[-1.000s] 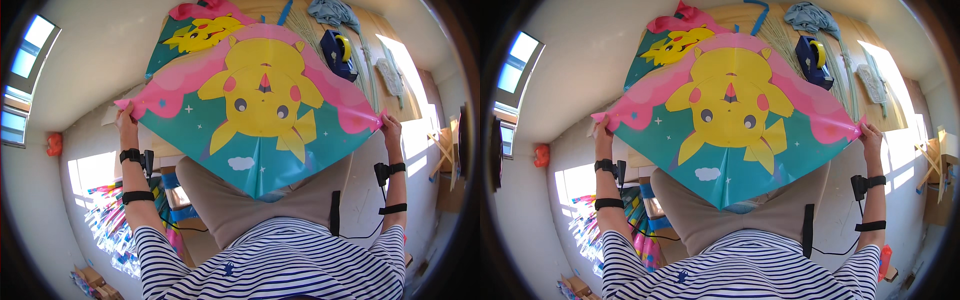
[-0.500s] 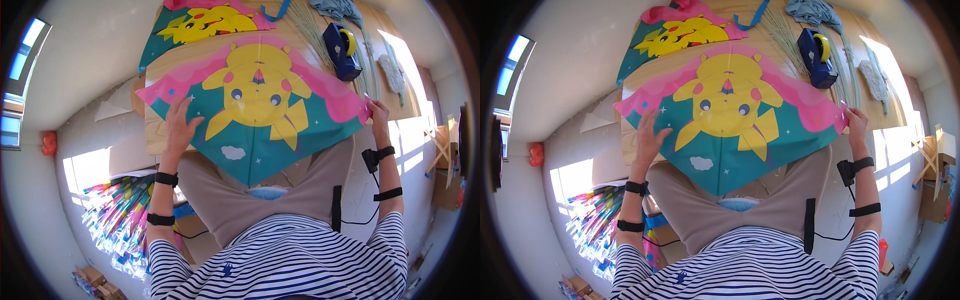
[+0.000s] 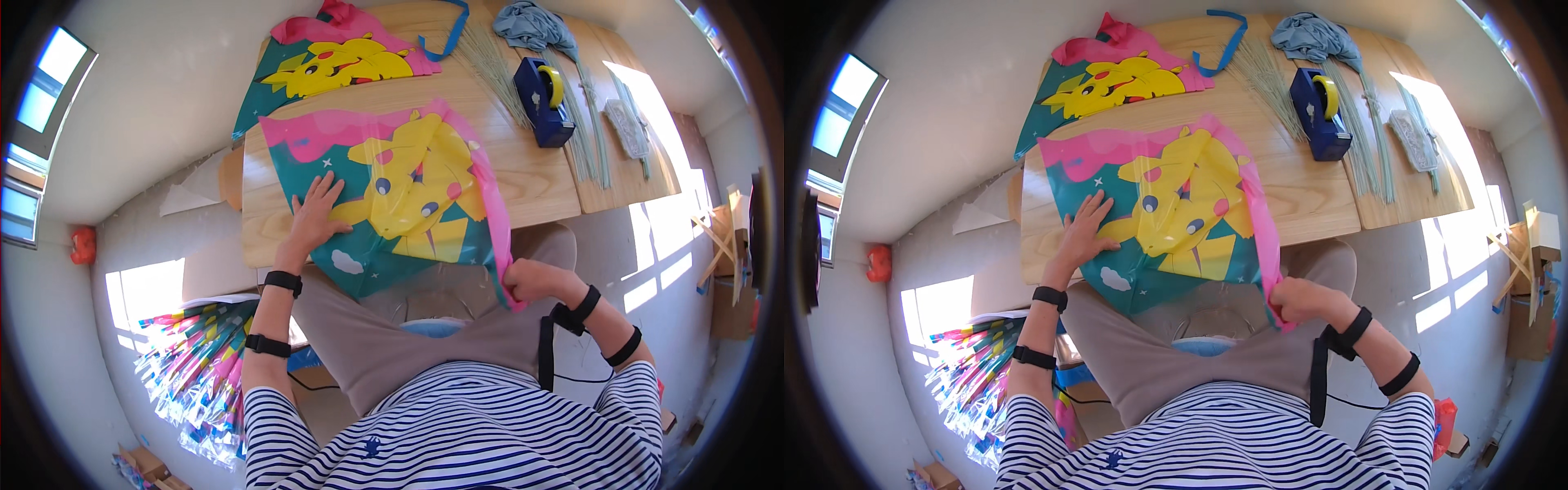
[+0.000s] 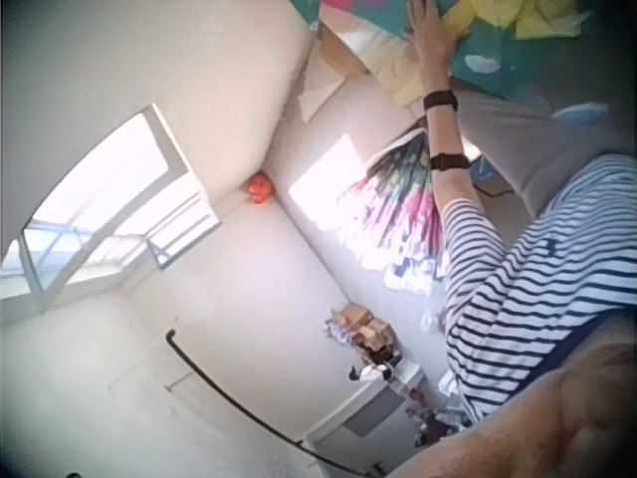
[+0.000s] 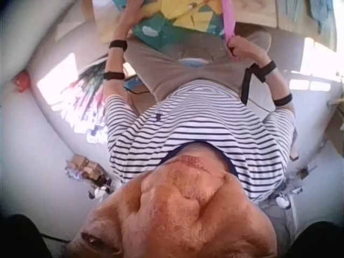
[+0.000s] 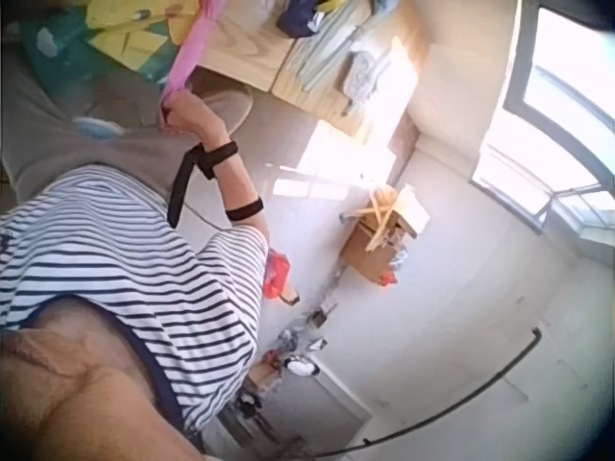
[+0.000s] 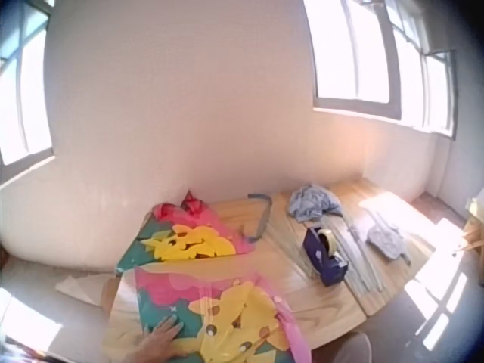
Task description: The person is assembling colorful kites on a wooden table, involving plastic sheets and fiberglass rods.
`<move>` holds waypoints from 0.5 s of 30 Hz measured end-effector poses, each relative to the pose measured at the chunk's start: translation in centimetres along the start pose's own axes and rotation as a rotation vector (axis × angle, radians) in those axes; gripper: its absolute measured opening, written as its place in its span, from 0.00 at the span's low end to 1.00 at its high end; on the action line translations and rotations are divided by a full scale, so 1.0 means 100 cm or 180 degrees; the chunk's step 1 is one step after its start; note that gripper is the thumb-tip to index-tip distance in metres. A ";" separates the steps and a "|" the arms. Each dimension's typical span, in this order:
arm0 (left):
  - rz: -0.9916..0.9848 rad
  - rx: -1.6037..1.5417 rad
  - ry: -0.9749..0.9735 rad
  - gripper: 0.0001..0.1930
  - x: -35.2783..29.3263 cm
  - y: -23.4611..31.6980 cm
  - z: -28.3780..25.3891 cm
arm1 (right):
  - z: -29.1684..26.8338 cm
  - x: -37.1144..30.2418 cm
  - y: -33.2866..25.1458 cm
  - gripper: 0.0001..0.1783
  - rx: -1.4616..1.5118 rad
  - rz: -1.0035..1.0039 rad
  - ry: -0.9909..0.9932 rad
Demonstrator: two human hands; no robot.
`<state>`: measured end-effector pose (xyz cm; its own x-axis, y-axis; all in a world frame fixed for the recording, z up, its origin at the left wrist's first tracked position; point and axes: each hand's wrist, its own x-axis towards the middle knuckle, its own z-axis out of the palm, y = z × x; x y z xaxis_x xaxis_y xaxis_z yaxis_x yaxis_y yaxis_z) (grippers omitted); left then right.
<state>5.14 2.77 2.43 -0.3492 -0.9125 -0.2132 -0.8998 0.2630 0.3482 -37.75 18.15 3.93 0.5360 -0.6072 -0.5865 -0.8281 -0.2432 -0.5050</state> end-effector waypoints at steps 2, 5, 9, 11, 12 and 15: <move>0.0238 0.0079 -0.0184 0.51 0.009 0.006 -0.003 | 0.004 0.020 -0.040 0.11 0.0007 -0.0254 -0.0225; 0.0597 0.0367 -0.0336 0.51 0.027 0.024 -0.001 | -0.004 0.046 -0.081 0.10 -0.0484 -0.0519 0.0022; 0.0933 0.0861 -0.0373 0.50 0.048 0.045 0.000 | -0.030 0.065 -0.109 0.16 -0.0278 -0.0484 0.1193; 0.1044 0.1020 -0.0341 0.49 0.056 0.051 0.000 | -0.040 0.084 -0.085 0.22 -0.0661 -0.0415 0.2100; 0.1106 0.1071 -0.0295 0.48 0.061 0.052 0.002 | -0.040 0.092 -0.070 0.25 -0.0856 -0.0371 0.2552; 0.1138 0.1174 -0.0204 0.48 0.078 0.056 -0.001 | -0.027 0.096 -0.028 0.39 -0.0927 0.1002 0.2556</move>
<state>-2.58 -2.92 2.75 -0.6568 -0.7273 -0.1993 -0.7496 0.6585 0.0671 -30.69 10.96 1.43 0.0929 -0.9957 0.0024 -0.9840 -0.0922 -0.1524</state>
